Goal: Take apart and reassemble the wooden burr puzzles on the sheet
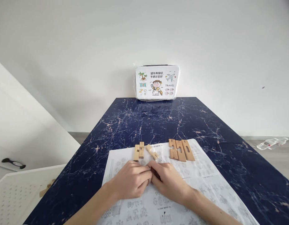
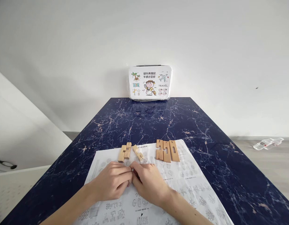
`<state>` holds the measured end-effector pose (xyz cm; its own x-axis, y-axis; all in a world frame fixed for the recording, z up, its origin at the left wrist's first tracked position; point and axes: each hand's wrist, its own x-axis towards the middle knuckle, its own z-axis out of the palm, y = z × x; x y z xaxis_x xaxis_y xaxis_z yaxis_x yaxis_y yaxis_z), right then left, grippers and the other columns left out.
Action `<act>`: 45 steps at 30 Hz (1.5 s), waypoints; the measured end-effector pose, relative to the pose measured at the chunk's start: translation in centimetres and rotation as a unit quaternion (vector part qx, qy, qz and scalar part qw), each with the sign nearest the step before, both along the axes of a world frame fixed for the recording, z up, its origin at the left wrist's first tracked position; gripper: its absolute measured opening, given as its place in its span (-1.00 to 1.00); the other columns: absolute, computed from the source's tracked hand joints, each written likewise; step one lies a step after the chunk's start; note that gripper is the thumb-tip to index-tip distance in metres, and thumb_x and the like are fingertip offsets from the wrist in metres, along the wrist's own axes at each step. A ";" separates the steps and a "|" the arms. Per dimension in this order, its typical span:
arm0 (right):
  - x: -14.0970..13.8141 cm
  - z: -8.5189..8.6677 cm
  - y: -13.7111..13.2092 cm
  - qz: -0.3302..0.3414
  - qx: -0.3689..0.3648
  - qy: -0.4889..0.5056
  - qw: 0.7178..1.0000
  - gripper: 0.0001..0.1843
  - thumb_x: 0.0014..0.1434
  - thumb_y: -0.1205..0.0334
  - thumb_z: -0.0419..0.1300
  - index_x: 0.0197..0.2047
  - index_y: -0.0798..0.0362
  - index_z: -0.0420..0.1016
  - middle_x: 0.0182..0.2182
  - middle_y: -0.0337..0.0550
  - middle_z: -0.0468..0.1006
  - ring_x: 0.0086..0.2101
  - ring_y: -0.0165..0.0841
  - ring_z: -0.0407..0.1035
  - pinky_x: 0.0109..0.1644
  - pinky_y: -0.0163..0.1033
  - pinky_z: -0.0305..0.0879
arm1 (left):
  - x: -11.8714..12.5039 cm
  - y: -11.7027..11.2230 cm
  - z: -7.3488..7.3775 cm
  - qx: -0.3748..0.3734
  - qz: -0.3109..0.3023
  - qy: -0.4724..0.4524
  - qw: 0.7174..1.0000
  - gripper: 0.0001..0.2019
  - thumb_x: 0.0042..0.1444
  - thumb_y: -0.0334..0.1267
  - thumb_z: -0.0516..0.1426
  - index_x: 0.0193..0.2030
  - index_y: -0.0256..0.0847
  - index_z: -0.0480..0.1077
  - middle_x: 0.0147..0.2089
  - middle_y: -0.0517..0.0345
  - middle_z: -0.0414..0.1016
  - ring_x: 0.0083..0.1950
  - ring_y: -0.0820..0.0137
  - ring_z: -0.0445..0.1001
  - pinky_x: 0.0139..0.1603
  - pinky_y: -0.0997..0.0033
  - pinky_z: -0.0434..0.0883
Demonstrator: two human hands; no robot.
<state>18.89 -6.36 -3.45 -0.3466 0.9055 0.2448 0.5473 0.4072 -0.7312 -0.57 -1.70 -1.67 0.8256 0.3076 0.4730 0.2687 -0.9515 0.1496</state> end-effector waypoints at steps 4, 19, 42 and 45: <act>0.0 0.0 0.0 0.000 -0.001 0.002 1.000 -0.83 0.32 0.35 -0.02 -0.34 -0.04 0.19 -0.52 -0.25 0.45 -0.56 -0.40 0.23 -0.46 -0.25 0.04 | 0.0 0.0 0.0 -0.004 -0.003 -0.003 1.000 -0.71 0.27 -0.54 -0.01 -0.45 -0.19 0.31 -0.52 0.27 0.37 -0.54 0.45 0.24 -0.44 0.33 0.25; 0.0 0.1 0.0 0.002 -0.001 0.006 1.000 -0.82 0.32 0.35 -0.02 -0.34 -0.04 0.19 -0.53 -0.26 0.43 -0.56 -0.41 0.21 -0.47 -0.26 0.04 | 0.0 -0.1 0.2 -0.005 0.001 0.009 1.000 -0.69 0.28 -0.54 -0.03 -0.45 -0.19 0.33 -0.52 0.25 0.37 -0.54 0.43 0.25 -0.46 0.33 0.25; -0.1 0.0 -0.1 -0.002 0.004 -0.009 1.000 -0.82 0.31 0.39 -0.01 -0.34 -0.03 0.24 -0.52 -0.24 0.47 -0.57 -0.41 0.23 -0.49 -0.27 0.06 | -0.1 -0.2 0.1 -0.011 0.010 0.017 1.000 -0.69 0.29 -0.53 -0.03 -0.44 -0.19 0.34 -0.52 0.25 0.39 -0.53 0.43 0.27 -0.42 0.34 0.29; 0.0 0.0 -0.1 0.001 0.003 -0.010 1.000 -0.82 0.31 0.38 -0.01 -0.33 -0.03 0.25 -0.51 -0.24 0.49 -0.56 -0.40 0.25 -0.48 -0.27 0.08 | -0.1 -0.2 0.1 -0.013 0.007 0.016 1.000 -0.70 0.28 -0.53 -0.03 -0.44 -0.19 0.33 -0.52 0.24 0.38 -0.53 0.43 0.26 -0.43 0.35 0.28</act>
<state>18.86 -6.41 -3.43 -0.3530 0.9034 0.2435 0.5610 0.4126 -0.7176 -0.69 -1.93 -1.53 0.8354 0.3311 0.4386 0.2876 -0.9435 0.1645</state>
